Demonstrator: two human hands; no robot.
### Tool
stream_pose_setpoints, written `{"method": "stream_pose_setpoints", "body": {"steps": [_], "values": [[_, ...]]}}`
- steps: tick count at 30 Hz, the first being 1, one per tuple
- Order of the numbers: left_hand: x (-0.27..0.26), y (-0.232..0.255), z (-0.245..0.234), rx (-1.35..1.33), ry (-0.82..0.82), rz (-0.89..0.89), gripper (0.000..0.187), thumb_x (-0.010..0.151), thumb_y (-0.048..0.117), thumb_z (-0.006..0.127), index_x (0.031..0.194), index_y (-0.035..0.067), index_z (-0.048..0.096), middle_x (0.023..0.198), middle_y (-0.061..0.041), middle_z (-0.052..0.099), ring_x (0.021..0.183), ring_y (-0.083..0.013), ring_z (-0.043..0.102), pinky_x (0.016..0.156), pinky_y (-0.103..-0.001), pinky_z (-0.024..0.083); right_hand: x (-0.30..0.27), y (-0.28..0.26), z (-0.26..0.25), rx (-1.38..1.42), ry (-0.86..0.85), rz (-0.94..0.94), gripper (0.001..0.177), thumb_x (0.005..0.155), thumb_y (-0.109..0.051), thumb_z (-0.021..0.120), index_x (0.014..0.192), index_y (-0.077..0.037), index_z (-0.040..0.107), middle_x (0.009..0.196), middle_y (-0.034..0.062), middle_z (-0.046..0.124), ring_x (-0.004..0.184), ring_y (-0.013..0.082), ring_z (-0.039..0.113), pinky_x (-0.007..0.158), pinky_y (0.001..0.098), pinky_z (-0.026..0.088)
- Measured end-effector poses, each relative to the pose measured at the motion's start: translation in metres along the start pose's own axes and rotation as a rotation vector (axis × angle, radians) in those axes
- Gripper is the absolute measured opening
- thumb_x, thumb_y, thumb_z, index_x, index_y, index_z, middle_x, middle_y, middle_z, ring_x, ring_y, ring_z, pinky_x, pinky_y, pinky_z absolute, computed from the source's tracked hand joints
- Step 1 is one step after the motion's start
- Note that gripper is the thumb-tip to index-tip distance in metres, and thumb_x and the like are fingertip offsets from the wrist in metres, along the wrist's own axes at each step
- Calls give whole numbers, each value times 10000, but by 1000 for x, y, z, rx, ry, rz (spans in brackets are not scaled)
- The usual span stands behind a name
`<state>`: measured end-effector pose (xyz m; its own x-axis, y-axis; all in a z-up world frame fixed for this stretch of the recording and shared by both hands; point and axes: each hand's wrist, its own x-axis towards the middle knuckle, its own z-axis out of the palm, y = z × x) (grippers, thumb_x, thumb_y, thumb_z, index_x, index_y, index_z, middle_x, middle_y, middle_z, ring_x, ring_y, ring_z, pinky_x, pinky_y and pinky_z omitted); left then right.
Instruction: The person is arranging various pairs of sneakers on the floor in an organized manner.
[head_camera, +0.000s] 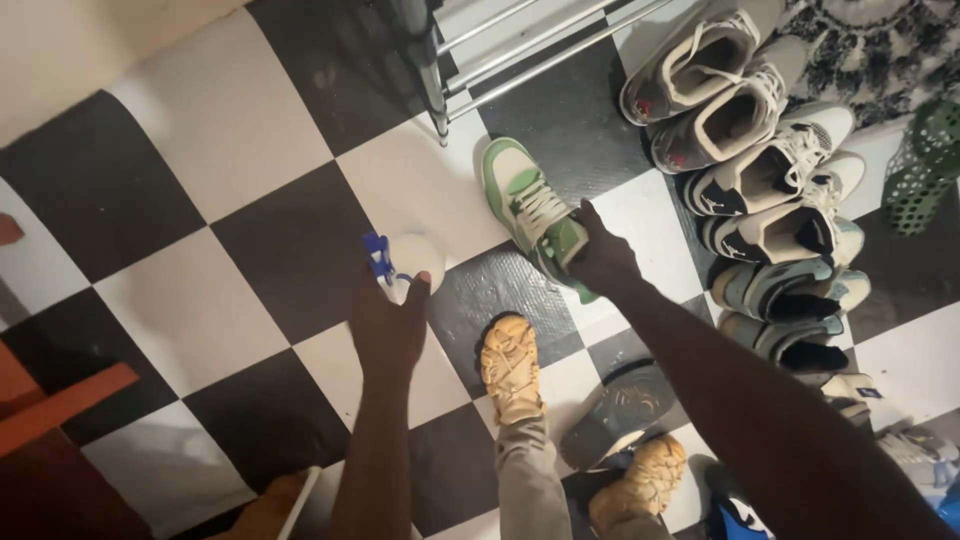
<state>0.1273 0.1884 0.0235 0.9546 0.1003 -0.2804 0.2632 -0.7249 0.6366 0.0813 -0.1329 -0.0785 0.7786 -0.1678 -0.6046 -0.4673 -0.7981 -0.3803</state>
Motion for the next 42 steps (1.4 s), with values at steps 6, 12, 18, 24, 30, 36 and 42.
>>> {"method": "stream_pose_setpoints", "body": {"steps": [6,12,18,24,30,36,42], "values": [[-18,97,-32,180,154,435,641,890,195,758,1437,-1,488,1445,-244,526,1399,-447,454,1169,-535,357,-2,-14,-14,-24,-35,62,942,807,-173,728,1617,-208,248,1153,181,723,1034,417,695,904,499,543],[-26,123,7,-126,-222,274,590,902,159,707,1444,36,511,1379,-191,586,1297,-381,532,1084,-478,430,22,-16,-3,-8,-85,116,637,925,-160,593,1531,-322,480,1156,176,730,1062,361,710,932,460,554],[-32,109,51,-118,-278,357,616,895,158,723,1451,15,501,1323,-216,614,1252,-407,556,1060,-485,430,15,-11,-8,147,16,28,566,963,-147,595,1501,-310,536,1208,186,713,1076,352,708,931,449,550],[-40,99,89,-117,-413,348,607,896,170,727,1428,-5,493,1356,-231,618,1262,-404,598,1070,-468,471,-16,14,-23,472,85,46,911,814,-132,803,1570,-130,295,1292,227,648,1039,307,723,840,389,587],[-83,153,118,-27,-549,389,610,907,195,720,1443,-6,509,1350,-240,618,1230,-402,606,1001,-466,484,-127,82,-25,847,167,383,874,892,-158,744,1610,-135,248,1218,108,721,786,205,745,750,322,607],[-134,201,161,-23,-698,540,610,886,168,736,1433,3,522,1310,-207,654,1196,-351,640,1022,-433,500,-234,179,9,1217,550,594,852,934,-68,646,1632,-87,156,1082,114,693,882,174,709,704,325,606],[-214,239,217,-18,-879,715,581,937,154,696,1455,-8,489,1355,-221,633,1231,-350,638,1029,-432,503,-315,238,38,1418,815,671,810,957,-85,626,1614,-73,153,1090,94,686,905,189,720,708,327,603]]}}
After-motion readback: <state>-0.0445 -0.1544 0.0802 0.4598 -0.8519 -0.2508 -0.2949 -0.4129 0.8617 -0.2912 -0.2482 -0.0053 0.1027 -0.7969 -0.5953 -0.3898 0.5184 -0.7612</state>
